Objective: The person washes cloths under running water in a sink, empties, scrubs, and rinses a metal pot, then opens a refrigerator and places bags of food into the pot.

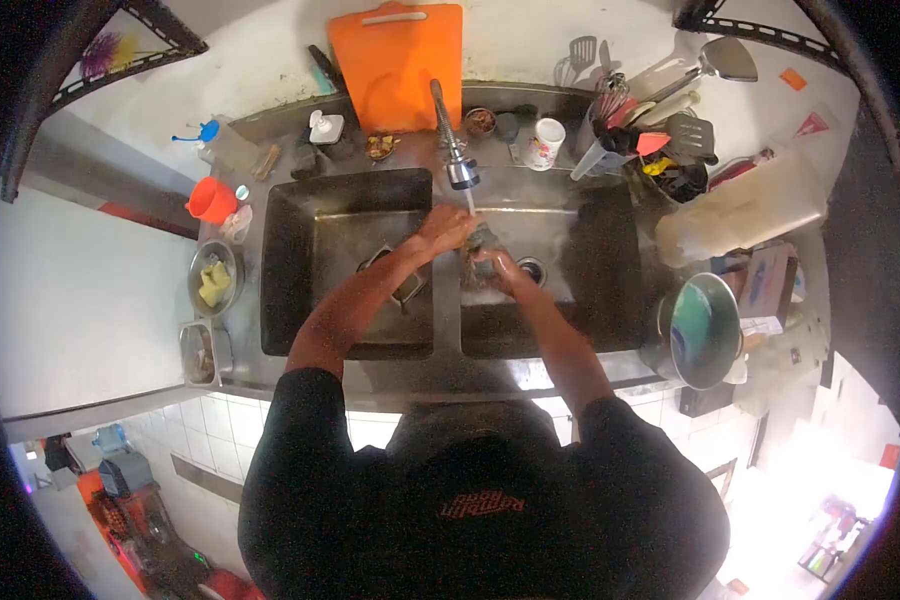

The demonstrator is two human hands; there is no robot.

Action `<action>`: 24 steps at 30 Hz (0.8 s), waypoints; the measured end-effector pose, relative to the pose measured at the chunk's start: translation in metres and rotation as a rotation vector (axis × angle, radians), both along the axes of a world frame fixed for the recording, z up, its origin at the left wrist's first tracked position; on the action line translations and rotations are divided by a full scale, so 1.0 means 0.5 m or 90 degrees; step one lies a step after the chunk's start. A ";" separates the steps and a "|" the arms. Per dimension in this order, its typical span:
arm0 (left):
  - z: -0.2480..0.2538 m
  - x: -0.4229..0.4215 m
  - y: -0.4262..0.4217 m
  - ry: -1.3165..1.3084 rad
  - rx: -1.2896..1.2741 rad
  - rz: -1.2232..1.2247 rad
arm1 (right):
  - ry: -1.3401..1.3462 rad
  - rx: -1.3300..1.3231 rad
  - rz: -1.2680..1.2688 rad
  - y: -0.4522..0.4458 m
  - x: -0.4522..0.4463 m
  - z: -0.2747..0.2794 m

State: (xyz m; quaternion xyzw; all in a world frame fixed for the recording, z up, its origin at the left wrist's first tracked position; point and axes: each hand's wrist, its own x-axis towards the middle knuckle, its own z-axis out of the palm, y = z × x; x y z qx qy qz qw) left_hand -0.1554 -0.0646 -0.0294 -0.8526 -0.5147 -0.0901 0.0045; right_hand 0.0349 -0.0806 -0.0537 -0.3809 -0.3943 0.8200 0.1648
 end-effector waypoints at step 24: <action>-0.040 0.001 -0.034 -0.470 -0.185 0.061 | -0.454 1.045 0.039 0.028 -0.020 0.061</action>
